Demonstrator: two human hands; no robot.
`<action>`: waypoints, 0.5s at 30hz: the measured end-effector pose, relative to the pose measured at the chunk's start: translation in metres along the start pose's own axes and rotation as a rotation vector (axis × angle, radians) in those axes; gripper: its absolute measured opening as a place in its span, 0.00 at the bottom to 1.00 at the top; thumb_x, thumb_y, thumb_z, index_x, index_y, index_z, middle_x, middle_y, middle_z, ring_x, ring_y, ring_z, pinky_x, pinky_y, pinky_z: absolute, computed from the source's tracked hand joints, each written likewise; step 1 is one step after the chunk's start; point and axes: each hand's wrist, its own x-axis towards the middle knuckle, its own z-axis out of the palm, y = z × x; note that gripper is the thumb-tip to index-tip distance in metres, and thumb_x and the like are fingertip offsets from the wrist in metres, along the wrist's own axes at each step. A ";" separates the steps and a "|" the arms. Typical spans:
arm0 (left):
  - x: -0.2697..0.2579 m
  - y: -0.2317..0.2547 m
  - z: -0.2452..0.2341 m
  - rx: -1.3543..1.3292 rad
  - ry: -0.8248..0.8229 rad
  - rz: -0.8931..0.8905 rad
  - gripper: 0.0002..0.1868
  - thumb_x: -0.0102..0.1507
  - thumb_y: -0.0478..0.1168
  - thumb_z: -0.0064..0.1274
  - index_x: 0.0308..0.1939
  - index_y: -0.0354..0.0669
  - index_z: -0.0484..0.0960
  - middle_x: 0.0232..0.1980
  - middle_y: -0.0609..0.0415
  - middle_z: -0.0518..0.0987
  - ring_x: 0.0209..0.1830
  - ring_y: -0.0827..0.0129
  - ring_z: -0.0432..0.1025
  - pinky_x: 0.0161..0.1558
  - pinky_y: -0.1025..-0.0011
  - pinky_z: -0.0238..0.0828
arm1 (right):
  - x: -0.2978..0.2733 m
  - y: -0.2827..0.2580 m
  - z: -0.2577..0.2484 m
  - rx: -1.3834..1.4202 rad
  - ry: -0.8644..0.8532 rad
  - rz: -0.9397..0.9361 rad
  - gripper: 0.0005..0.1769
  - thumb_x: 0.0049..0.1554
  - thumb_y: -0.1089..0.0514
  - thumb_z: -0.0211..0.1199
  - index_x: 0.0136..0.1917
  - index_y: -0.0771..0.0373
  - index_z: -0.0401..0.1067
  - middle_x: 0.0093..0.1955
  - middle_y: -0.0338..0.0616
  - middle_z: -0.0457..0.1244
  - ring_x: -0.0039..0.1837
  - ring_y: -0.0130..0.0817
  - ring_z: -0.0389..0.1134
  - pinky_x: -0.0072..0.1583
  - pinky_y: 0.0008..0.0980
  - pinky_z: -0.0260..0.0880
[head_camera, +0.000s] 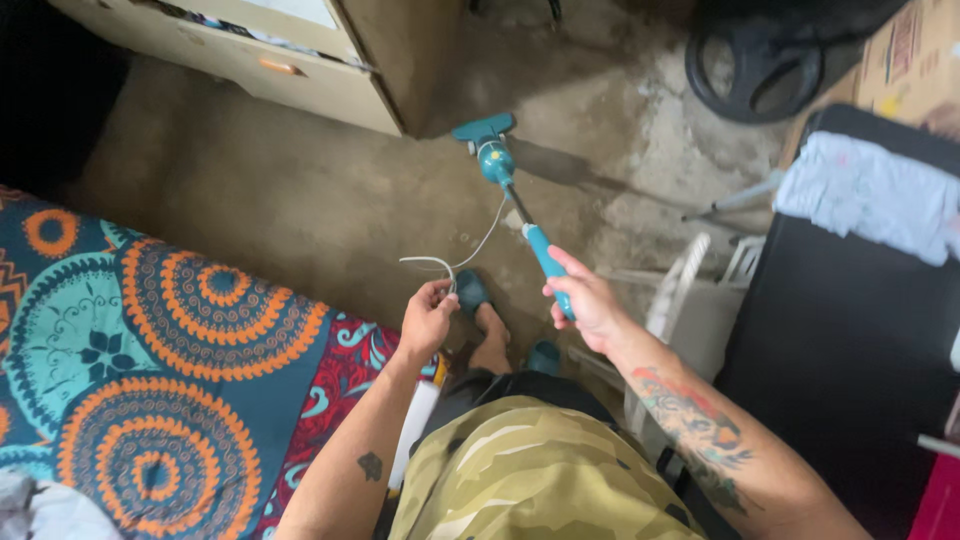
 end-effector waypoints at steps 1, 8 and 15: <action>-0.007 -0.002 0.005 -0.005 -0.005 0.005 0.20 0.65 0.36 0.54 0.60 0.33 0.78 0.37 0.54 0.80 0.37 0.75 0.72 0.41 0.75 0.68 | -0.014 0.008 0.002 0.003 0.005 0.007 0.39 0.57 0.58 0.55 0.81 0.44 0.56 0.46 0.42 0.63 0.32 0.31 0.62 0.35 0.33 0.65; -0.073 -0.024 0.036 -0.113 -0.034 0.008 0.20 0.64 0.33 0.53 0.60 0.31 0.76 0.39 0.55 0.81 0.38 0.76 0.73 0.42 0.77 0.69 | -0.135 0.034 0.003 0.044 -0.105 0.066 0.44 0.54 0.61 0.60 0.82 0.48 0.51 0.48 0.41 0.61 0.34 0.30 0.64 0.38 0.31 0.68; -0.124 -0.042 0.042 -0.177 0.008 0.005 0.20 0.65 0.33 0.53 0.60 0.32 0.76 0.37 0.55 0.81 0.36 0.78 0.74 0.41 0.79 0.69 | -0.173 0.046 -0.007 0.088 -0.186 0.017 0.43 0.54 0.63 0.59 0.81 0.57 0.52 0.49 0.46 0.63 0.33 0.35 0.66 0.36 0.35 0.68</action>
